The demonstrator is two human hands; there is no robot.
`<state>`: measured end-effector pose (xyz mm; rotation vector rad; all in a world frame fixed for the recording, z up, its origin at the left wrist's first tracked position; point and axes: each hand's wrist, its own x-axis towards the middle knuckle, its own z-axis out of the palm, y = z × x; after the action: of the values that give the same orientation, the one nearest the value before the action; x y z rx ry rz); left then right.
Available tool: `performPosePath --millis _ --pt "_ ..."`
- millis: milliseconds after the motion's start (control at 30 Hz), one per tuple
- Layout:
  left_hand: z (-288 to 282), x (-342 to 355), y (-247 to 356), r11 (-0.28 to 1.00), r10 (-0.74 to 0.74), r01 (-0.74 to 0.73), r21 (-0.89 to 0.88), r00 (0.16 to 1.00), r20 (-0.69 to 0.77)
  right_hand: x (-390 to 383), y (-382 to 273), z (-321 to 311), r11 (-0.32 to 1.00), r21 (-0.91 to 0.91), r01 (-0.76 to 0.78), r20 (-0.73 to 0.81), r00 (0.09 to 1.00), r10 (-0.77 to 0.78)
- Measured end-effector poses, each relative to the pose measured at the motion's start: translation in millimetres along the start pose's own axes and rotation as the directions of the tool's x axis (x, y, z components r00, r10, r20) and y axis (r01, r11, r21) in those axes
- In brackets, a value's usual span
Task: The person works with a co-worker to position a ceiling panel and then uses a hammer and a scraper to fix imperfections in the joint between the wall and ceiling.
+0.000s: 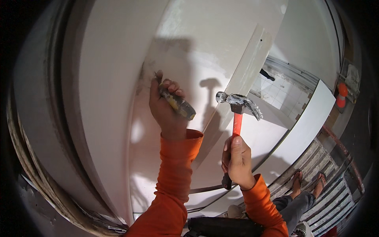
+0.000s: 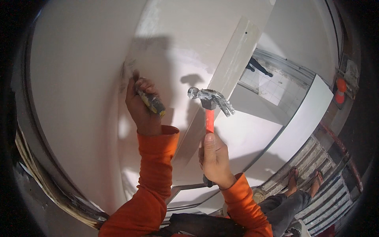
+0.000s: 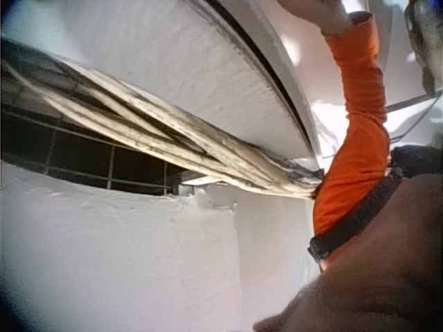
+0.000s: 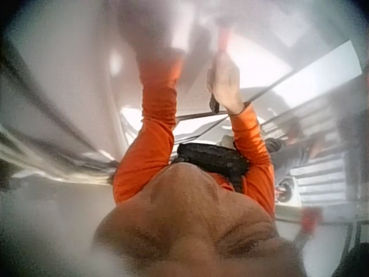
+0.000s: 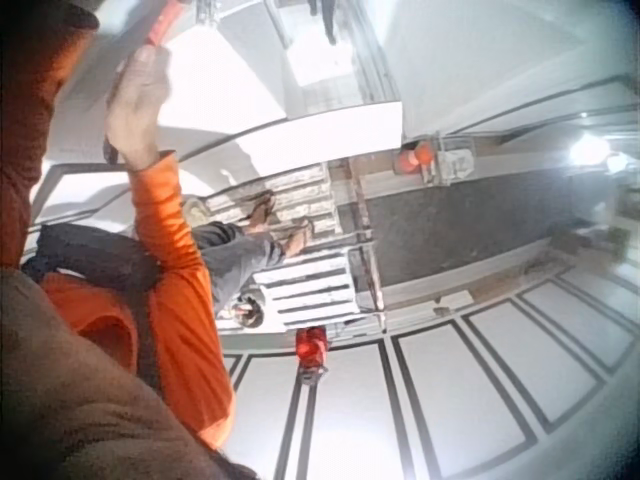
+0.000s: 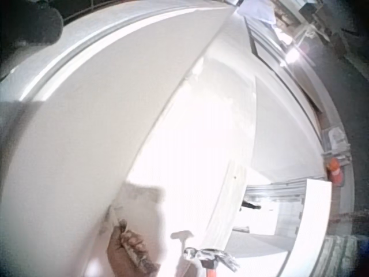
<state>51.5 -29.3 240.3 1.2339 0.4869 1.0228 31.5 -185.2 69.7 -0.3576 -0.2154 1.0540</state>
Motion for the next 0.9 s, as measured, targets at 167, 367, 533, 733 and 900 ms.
performPosePath --millis 167,367,533,733,900 --pt "0.1 -0.3 0.4 0.999 0.027 -0.026 0.024 0.999 -0.039 -2.9 7.8 -3.9 0.995 -0.083 0.050 -0.012 0.999 -0.051" --pt "1.0 -2.0 0.1 0.990 0.113 -0.103 0.095 0.989 -0.098 -2.9 12.5 -11.4 0.979 -0.167 0.115 0.008 0.993 -0.116" --pt "3.0 -4.2 11.3 0.997 0.064 -0.061 0.057 0.997 -0.051 -2.8 19.5 -10.6 0.904 -0.304 0.301 0.061 0.953 -0.297" --pt "10.5 -2.2 19.3 0.995 -0.023 0.022 -0.100 1.000 -0.013 1.9 42.3 -25.1 0.697 -0.358 0.621 0.267 0.783 -0.561" --pt "2.0 7.2 28.6 0.992 -0.059 0.062 -0.114 0.998 0.028 21.5 38.3 10.2 0.606 -0.509 0.611 0.402 0.791 -0.460"
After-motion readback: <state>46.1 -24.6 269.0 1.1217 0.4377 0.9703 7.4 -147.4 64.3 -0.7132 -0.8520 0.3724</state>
